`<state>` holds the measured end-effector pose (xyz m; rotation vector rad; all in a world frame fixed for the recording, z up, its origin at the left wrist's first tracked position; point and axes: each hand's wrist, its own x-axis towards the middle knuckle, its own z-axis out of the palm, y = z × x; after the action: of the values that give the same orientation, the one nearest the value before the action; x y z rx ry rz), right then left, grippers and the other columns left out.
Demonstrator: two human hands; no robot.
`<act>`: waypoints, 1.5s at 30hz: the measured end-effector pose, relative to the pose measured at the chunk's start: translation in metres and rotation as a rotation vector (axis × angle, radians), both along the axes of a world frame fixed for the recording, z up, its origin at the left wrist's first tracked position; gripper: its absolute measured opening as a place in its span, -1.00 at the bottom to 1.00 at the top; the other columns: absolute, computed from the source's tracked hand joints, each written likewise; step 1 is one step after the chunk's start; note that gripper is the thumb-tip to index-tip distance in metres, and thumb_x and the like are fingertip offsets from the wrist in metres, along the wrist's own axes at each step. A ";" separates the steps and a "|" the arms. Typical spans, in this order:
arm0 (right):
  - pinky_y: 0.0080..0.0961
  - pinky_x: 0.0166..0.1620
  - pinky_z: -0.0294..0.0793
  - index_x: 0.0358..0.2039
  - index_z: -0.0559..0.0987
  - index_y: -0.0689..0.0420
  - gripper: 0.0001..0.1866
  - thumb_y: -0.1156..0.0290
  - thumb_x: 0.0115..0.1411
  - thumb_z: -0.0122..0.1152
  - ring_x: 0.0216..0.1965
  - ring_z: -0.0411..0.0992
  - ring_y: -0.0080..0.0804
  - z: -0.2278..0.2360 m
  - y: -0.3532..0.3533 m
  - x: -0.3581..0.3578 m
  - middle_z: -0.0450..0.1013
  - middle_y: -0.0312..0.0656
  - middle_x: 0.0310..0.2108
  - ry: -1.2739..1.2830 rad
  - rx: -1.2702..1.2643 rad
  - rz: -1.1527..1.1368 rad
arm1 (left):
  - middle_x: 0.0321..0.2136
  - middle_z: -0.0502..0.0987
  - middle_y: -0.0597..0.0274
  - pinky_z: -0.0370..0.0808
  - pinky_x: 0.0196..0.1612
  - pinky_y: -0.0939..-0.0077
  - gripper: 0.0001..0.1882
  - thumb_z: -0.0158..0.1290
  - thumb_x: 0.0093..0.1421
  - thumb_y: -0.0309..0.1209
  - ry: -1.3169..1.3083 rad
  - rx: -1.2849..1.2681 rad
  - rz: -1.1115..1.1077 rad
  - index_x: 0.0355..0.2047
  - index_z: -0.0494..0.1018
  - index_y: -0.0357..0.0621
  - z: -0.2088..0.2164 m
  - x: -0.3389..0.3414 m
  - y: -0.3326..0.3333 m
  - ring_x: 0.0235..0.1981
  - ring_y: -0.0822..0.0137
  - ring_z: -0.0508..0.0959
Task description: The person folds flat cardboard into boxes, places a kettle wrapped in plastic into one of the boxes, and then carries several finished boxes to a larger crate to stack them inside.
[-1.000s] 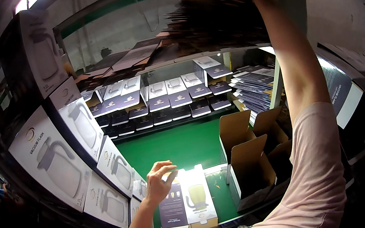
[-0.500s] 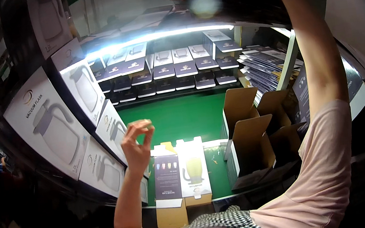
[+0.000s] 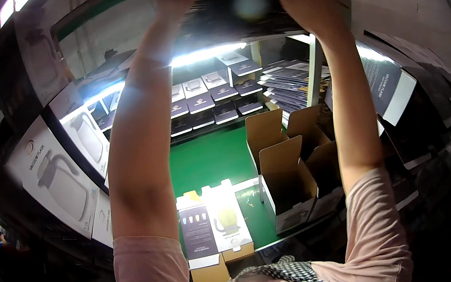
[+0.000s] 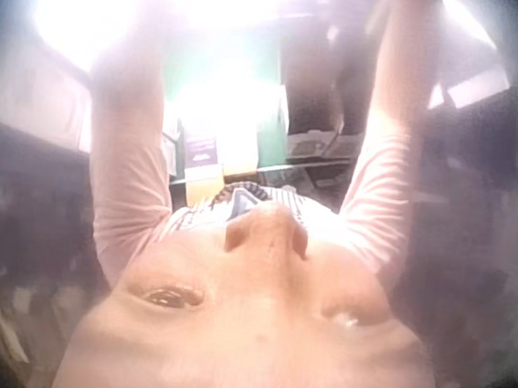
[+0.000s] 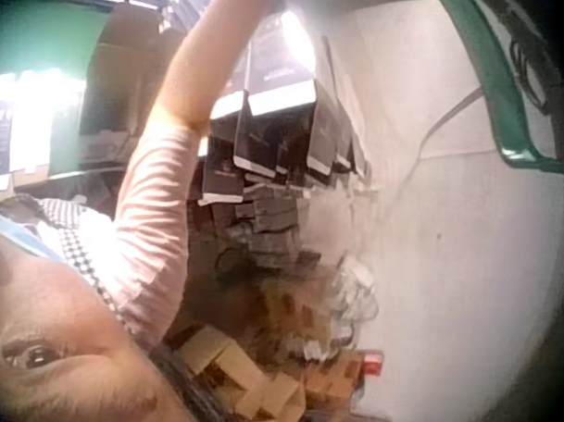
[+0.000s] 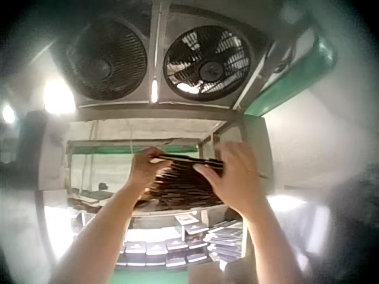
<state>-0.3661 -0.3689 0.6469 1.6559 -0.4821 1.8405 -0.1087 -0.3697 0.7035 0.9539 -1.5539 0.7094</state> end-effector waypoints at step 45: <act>-0.22 0.07 0.51 -0.14 0.59 0.26 -0.75 0.54 0.14 0.21 0.02 0.51 -0.18 -0.513 0.103 0.048 0.53 -0.16 -0.15 0.635 0.434 0.881 | 0.00 0.49 -0.20 0.45 0.17 0.11 -0.87 0.08 0.19 -0.64 0.327 0.393 0.437 -0.34 0.63 -0.30 -0.532 0.033 0.343 0.11 -0.17 0.48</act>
<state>-0.3181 -0.2654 0.1341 2.9321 0.1937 1.6270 -0.0761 -0.0265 0.1716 1.6496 -1.2230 0.5142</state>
